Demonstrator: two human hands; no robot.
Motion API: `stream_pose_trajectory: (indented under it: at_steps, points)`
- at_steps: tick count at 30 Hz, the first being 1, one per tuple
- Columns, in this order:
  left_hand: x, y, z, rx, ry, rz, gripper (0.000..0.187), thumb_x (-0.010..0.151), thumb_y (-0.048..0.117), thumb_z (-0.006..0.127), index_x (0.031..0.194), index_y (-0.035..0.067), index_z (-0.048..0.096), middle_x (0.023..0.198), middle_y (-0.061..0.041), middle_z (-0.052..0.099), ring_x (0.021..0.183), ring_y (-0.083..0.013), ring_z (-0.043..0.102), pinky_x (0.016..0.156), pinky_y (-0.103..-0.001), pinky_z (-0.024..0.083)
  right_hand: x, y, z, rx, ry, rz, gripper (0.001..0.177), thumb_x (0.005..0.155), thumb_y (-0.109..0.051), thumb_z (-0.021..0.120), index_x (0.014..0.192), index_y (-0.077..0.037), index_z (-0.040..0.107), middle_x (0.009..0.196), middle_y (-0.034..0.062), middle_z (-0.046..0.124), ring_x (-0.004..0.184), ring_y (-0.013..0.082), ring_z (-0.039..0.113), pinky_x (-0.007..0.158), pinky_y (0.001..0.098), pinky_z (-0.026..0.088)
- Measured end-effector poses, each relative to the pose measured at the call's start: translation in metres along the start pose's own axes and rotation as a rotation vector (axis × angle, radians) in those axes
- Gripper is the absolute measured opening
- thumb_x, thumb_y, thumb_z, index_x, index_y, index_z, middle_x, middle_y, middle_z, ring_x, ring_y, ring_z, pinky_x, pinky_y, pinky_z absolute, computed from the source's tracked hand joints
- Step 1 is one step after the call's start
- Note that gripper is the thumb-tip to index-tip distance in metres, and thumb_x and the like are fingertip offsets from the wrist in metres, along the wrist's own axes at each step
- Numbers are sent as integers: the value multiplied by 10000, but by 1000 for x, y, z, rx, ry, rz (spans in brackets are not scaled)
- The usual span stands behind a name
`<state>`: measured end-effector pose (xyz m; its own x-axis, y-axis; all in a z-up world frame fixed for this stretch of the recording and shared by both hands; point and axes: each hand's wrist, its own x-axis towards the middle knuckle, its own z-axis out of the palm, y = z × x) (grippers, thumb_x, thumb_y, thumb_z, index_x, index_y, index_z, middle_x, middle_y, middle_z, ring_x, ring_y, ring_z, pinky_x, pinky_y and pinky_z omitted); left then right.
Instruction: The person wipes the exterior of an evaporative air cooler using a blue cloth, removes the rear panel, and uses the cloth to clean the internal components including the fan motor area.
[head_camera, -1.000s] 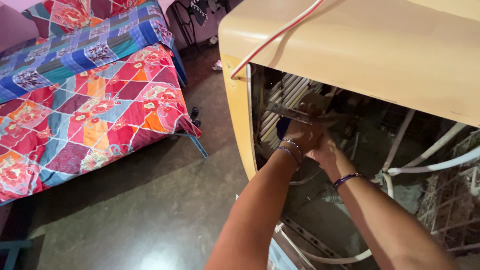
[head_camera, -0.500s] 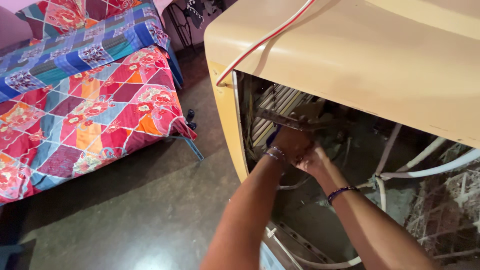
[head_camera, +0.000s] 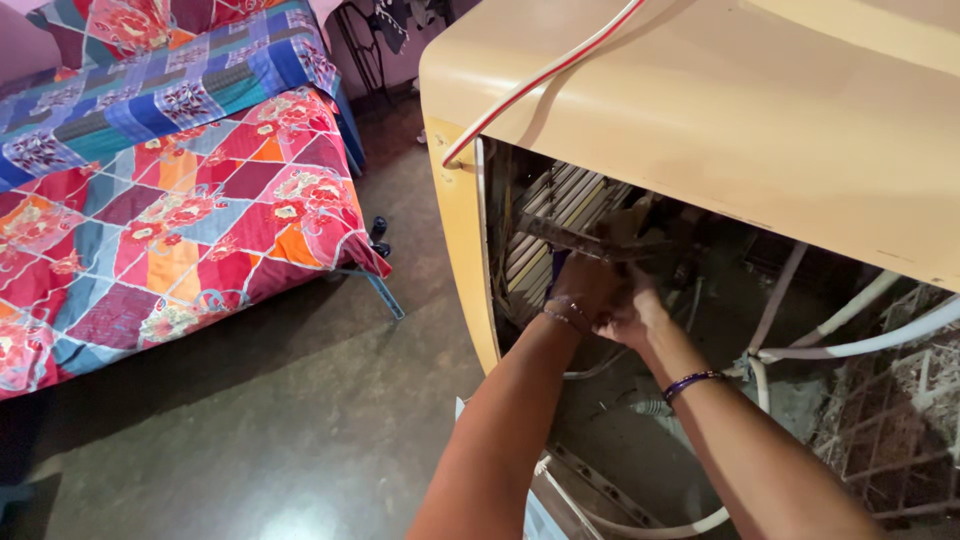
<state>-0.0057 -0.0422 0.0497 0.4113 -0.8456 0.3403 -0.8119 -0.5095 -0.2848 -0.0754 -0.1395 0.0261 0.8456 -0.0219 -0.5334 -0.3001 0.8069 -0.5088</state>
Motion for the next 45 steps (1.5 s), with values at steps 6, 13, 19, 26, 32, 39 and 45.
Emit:
stream_pose_trajectory:
  at_steps: [6, 13, 19, 26, 32, 39, 45]
  points:
    - [-35, -6, 17, -155, 15, 63, 588, 960, 318, 608, 1408, -61, 568, 1372, -229, 636, 1342, -338, 582, 1160, -417, 406, -12, 18, 10, -17, 93, -13, 819, 857, -747, 509, 1383, -119, 533, 1344, 150, 609, 1278, 340, 549, 1051, 586, 440]
    - [-54, 6, -32, -471, 63, -144, 648, 862, 86, 571, 1489, -10, 439, 1335, -273, 602, 1136, -428, 628, 951, -530, 490, -35, 17, 40, -187, 238, -165, 777, 900, -729, 395, 1385, -157, 598, 1431, 90, 606, 1282, 295, 557, 1052, 534, 409]
    - [-33, 18, -13, -907, 399, -535, 362, 956, 119, 539, 1298, -1, 553, 1243, -293, 611, 1105, -500, 588, 961, -579, 475, -64, 32, 61, -126, -25, -382, 642, 968, -587, 445, 1372, -114, 605, 1394, 61, 653, 1262, 238, 602, 1087, 401, 448]
    - [-64, 1, -55, -634, 255, -503, 461, 702, 367, 734, 1151, 260, 710, 1241, -169, 663, 1190, -498, 541, 970, -698, 366, 10, 29, -10, -45, 60, -230, 362, 971, -348, 572, 1204, -81, 649, 1163, 86, 711, 1059, 248, 674, 966, 420, 537]
    - [-59, -11, 18, -935, 215, -937, 499, 949, 379, 601, 1382, 133, 564, 1297, -237, 619, 1210, -476, 554, 1008, -594, 434, 73, 30, -67, -27, 406, -422, 239, 931, -194, 643, 1132, -67, 668, 1064, 95, 713, 977, 258, 690, 879, 434, 578]
    - [-53, -10, 58, -1015, 73, -928, 355, 886, 156, 580, 1212, 188, 718, 1049, -197, 746, 1026, -384, 719, 879, -484, 572, 69, 42, -20, -939, 655, -1006, 620, 979, -322, 767, 1421, 48, 540, 1392, 275, 520, 1294, 390, 481, 1068, 485, 369]
    - [-50, -21, 53, -915, 68, -832, 345, 795, 121, 686, 1134, 142, 746, 1008, -201, 746, 995, -384, 711, 870, -459, 568, 112, 44, -42, -1368, 674, -1142, 527, 772, -208, 707, 1279, -68, 742, 1236, 259, 675, 1184, 412, 623, 1032, 456, 496]
